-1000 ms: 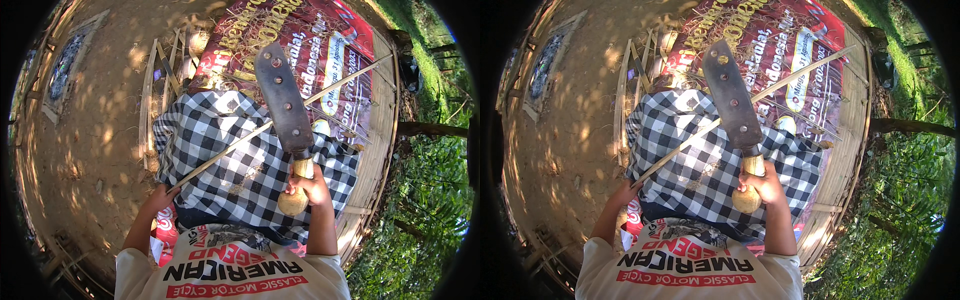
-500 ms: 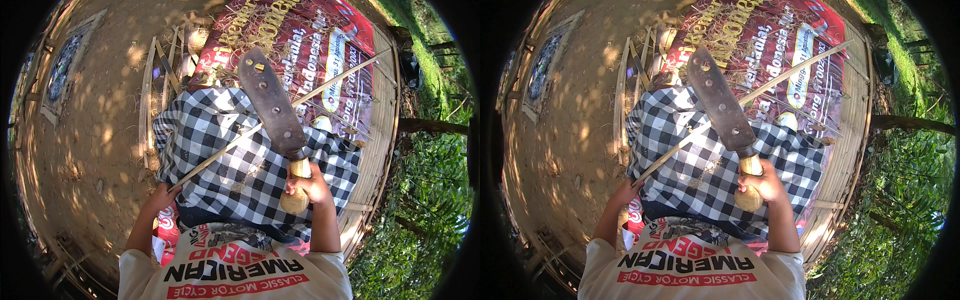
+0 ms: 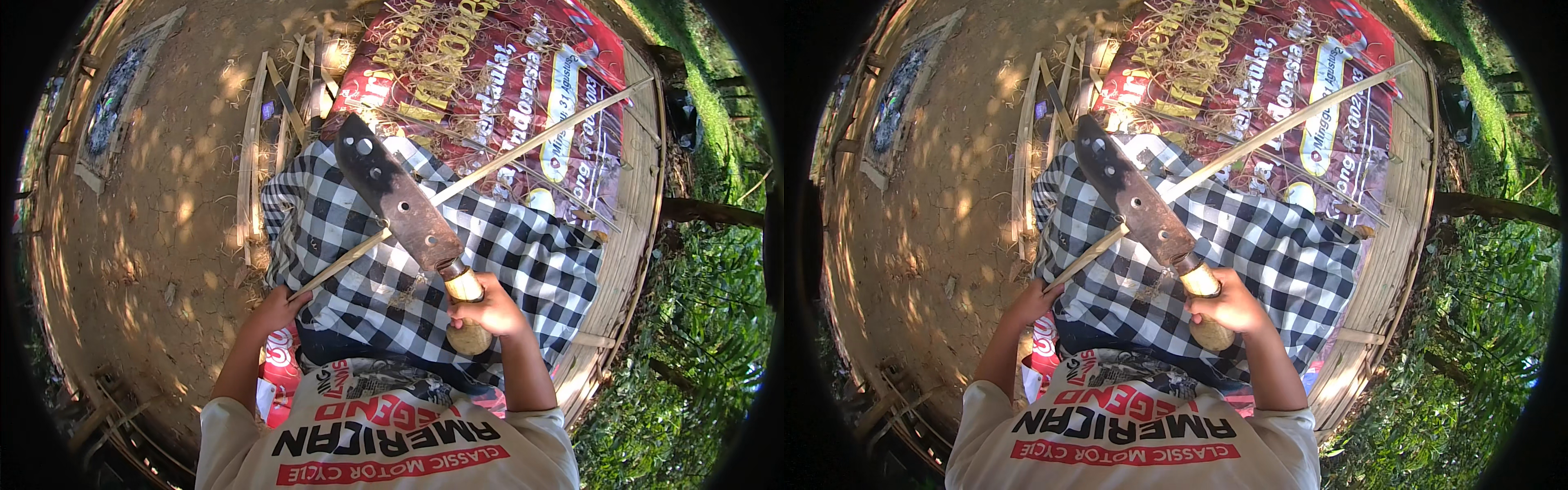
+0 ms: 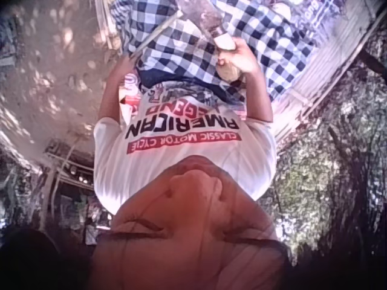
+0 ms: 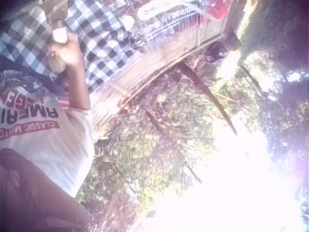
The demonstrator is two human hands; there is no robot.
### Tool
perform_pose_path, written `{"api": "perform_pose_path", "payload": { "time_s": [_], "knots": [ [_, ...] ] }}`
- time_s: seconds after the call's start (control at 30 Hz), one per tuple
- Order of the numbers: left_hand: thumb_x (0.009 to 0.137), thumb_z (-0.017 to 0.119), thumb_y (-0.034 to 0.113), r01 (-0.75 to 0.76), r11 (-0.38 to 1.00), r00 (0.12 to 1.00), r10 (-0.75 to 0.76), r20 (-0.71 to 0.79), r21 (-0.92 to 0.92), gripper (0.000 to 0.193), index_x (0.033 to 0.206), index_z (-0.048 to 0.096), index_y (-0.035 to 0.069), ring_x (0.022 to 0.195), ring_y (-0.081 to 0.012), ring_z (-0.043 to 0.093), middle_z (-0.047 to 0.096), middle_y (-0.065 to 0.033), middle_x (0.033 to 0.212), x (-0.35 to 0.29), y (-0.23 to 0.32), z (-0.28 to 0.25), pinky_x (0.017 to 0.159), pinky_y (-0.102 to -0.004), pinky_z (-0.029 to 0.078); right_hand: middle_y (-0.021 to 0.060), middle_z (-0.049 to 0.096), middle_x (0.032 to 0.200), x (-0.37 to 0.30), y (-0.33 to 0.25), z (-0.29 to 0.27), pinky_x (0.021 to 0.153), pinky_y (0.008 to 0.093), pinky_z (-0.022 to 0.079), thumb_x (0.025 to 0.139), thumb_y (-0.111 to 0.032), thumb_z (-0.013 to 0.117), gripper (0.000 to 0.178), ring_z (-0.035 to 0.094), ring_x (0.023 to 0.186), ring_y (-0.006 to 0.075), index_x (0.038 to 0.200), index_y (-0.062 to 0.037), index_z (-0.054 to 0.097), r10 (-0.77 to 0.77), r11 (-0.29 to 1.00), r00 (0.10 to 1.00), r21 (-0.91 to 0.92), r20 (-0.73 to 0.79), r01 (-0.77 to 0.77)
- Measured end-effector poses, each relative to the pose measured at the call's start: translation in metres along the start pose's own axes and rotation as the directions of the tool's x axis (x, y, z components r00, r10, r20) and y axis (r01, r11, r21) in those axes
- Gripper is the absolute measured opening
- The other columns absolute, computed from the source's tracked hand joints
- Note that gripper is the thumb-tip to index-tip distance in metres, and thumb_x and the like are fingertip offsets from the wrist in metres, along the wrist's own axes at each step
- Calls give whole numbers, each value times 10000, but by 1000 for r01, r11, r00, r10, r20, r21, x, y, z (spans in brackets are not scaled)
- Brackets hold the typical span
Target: The person shaves and splits pieces of bamboo using a large machete on a wooden platform outdoors.
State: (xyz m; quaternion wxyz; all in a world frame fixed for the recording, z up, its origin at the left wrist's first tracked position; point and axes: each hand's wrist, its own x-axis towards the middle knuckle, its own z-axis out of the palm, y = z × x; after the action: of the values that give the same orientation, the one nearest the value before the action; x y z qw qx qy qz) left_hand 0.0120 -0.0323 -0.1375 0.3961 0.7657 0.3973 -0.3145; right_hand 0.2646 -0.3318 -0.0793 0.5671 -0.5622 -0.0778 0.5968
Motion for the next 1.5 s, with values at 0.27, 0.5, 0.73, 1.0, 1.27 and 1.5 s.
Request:
{"api": "perform_pose_path", "payload": {
  "time_s": [0.27, 0.5, 0.73, 1.0, 1.27, 1.5],
  "knots": [
    [871, 594, 519, -140, 976, 986, 153, 67, -168, 636, 1003, 596, -103, 827, -310, 644, 648, -251, 864, -6, 20, -12, 739, -390, 480, 89, 570, 639, 4, -2, 2, 591, 329, 519, 675, 75, 603, 187, 584, 527, 181, 841, 27, 533, -25, 993, 973, 107, -230, 51],
    [892, 580, 482, -24, 998, 995, 29, 93, -51, 634, 1153, 536, -95, 942, -311, 631, 649, -224, 1030, 6, 5, -7, 832, -378, 471, 76, 586, 695, 4, 6, 20, 552, 287, 479, 684, 80, 620, 169, 579, 572, 151, 836, 26, 569, 44, 990, 998, 136, -37, -39],
    [817, 546, 674, -164, 983, 985, 167, 30, -87, 837, 863, 588, -161, 745, -346, 637, 618, -276, 754, 17, -15, 5, 708, -388, 488, 89, 575, 663, 7, 11, 16, 568, 322, 524, 683, 72, 613, 185, 582, 529, 174, 851, 28, 550, 5, 978, 974, 202, -225, 42],
    [867, 555, 577, -37, 998, 992, 42, 120, -42, 737, 1133, 545, -111, 962, -337, 628, 627, -291, 1026, 8, 0, -4, 835, -377, 472, 87, 578, 670, 6, 14, 22, 575, 317, 507, 674, 59, 621, 197, 587, 548, 174, 861, 35, 564, 53, 960, 998, 278, -41, -39],
    [876, 560, 555, 4, 1000, 995, -5, 95, 8, 732, 1174, 519, -113, 988, -327, 625, 621, -285, 1064, 10, -1, -2, 851, -375, 471, 81, 569, 638, 7, 16, 32, 579, 324, 496, 701, 52, 595, 116, 571, 547, 166, 796, 17, 538, 64, 995, 994, 80, -92, -57],
    [843, 569, 608, -115, 992, 993, 116, 15, -51, 758, 952, 550, -142, 811, -321, 625, 610, -250, 829, 12, -13, 6, 727, -378, 475, 83, 527, 612, 9, 38, 28, 576, 345, 481, 635, -6, 617, 265, 543, 512, 189, 876, -8, 508, 111, 805, 961, 545, 252, -236]
  ]
}}
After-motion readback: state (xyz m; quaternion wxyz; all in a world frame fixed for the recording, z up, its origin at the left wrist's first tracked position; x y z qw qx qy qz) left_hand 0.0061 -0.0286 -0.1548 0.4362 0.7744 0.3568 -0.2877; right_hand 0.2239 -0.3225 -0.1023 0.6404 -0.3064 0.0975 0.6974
